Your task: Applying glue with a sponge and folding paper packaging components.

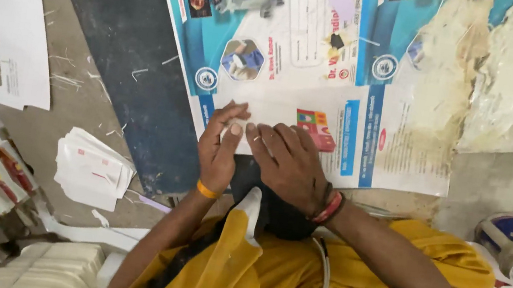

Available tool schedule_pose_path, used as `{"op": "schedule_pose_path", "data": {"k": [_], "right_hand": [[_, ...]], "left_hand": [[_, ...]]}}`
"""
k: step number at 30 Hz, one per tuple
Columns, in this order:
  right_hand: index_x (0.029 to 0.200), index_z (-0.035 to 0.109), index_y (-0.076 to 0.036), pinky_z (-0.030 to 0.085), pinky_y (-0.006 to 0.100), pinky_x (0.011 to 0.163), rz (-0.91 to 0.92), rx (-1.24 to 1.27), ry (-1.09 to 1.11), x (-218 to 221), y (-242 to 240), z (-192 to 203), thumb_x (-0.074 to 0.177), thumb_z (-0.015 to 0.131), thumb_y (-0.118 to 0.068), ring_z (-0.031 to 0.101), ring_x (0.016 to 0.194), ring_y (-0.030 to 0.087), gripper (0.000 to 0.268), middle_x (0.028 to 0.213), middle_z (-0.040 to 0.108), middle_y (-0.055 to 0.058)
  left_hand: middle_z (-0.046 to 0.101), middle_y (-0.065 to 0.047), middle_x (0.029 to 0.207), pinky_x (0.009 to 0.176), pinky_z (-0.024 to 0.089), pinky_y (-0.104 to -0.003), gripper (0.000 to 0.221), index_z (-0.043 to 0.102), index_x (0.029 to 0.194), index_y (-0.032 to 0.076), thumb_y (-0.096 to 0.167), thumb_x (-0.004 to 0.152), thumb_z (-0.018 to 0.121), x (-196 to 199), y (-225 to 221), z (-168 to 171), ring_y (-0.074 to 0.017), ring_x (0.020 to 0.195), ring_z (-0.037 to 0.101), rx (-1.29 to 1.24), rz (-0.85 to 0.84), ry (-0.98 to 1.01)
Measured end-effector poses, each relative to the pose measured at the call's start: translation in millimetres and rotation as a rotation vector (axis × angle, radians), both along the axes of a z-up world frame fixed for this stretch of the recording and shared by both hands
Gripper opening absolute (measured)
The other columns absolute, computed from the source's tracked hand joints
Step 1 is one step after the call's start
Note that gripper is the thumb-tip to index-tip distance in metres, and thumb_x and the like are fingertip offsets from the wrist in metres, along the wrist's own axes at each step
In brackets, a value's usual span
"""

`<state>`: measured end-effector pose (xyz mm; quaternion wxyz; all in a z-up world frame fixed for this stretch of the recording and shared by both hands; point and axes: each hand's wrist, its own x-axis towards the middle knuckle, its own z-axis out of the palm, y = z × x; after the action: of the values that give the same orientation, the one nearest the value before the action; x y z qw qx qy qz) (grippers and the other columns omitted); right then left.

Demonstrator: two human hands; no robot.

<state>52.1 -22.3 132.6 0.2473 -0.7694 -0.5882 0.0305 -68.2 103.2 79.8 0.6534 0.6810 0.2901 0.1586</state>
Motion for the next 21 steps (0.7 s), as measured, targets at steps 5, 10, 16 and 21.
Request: {"op": "schedule_pose_path", "data": {"k": [5,10,16,21], "right_hand": [[0.119,0.067,0.001,0.05,0.038,0.079,0.02,0.071,-0.034,-3.0,-6.3,-17.0,0.089,0.075,-0.006,0.061,0.097,0.023,0.032,0.104,0.06,0.008],[0.093,0.065,-0.004,0.046,0.037,0.067,0.136,0.167,-0.061,15.3,-8.5,-16.2,0.084,0.082,-0.017,0.056,0.08,0.022,0.023,0.088,0.054,0.006],[0.071,0.056,-0.01,0.041,0.035,0.058,0.307,0.346,0.018,22.5,1.3,-19.8,0.083,0.087,-0.014,0.05,0.068,0.02,0.033,0.073,0.047,0.003],[0.074,0.057,-0.006,0.048,0.036,0.066,0.284,0.254,0.135,27.4,2.5,-8.1,0.084,0.086,-0.03,0.056,0.074,0.023,0.039,0.077,0.05,0.006]], "left_hand": [[0.067,-0.013,0.104,0.095,0.053,-0.034,0.034,0.065,0.102,-0.002,0.025,0.113,0.047,5.4,-9.9,-8.5,-0.022,0.098,0.065,0.108,0.144,-0.14],[0.064,-0.008,0.073,0.067,0.048,-0.03,0.047,0.063,0.076,0.0,0.027,0.111,0.047,10.1,-5.9,-22.4,-0.0161,0.067,0.061,0.002,0.161,-0.079],[0.059,-0.008,0.062,0.053,0.041,-0.032,0.044,0.059,0.069,-0.003,0.021,0.107,0.059,12.7,7.6,-7.1,-0.0136,0.054,0.055,-0.025,-0.108,0.046],[0.058,-0.007,0.059,0.051,0.039,-0.032,0.045,0.059,0.067,-0.003,0.022,0.104,0.064,20.6,13.9,-18.3,-0.0131,0.052,0.053,0.036,-0.092,0.058]]}}
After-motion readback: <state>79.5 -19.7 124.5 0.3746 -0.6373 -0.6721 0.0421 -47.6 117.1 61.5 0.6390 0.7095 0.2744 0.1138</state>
